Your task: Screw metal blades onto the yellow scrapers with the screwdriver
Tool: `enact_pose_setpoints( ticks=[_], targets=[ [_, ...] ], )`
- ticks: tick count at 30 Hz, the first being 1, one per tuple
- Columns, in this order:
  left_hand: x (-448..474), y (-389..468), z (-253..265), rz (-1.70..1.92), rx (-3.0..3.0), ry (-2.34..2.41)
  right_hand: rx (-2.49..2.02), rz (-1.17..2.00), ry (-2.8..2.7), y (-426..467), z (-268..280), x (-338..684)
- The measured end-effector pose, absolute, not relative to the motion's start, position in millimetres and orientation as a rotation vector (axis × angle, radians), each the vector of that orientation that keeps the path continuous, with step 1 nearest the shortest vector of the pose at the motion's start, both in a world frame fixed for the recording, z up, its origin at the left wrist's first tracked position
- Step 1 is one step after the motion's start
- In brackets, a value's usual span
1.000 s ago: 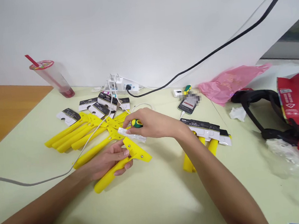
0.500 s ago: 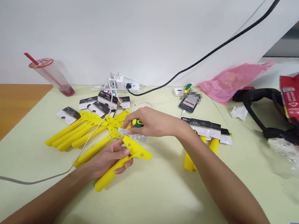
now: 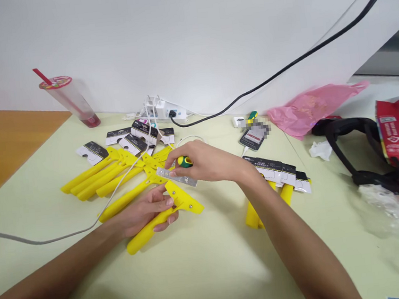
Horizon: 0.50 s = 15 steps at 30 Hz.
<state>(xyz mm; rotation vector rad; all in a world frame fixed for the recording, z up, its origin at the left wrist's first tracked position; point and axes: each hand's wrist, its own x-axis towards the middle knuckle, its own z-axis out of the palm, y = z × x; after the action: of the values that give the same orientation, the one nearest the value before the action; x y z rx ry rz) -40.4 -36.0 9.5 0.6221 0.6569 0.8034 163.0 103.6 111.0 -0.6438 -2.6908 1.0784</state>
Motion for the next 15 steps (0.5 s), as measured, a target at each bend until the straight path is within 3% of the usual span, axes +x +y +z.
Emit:
enact_pose_setpoints(
  ticks=[15],
  targets=[
    [-41.2, -34.7, 4.6, 0.782, 0.626, 0.632, -0.63, 1.112, -2.729, 103.5, 112.6, 164.5]
  ],
)
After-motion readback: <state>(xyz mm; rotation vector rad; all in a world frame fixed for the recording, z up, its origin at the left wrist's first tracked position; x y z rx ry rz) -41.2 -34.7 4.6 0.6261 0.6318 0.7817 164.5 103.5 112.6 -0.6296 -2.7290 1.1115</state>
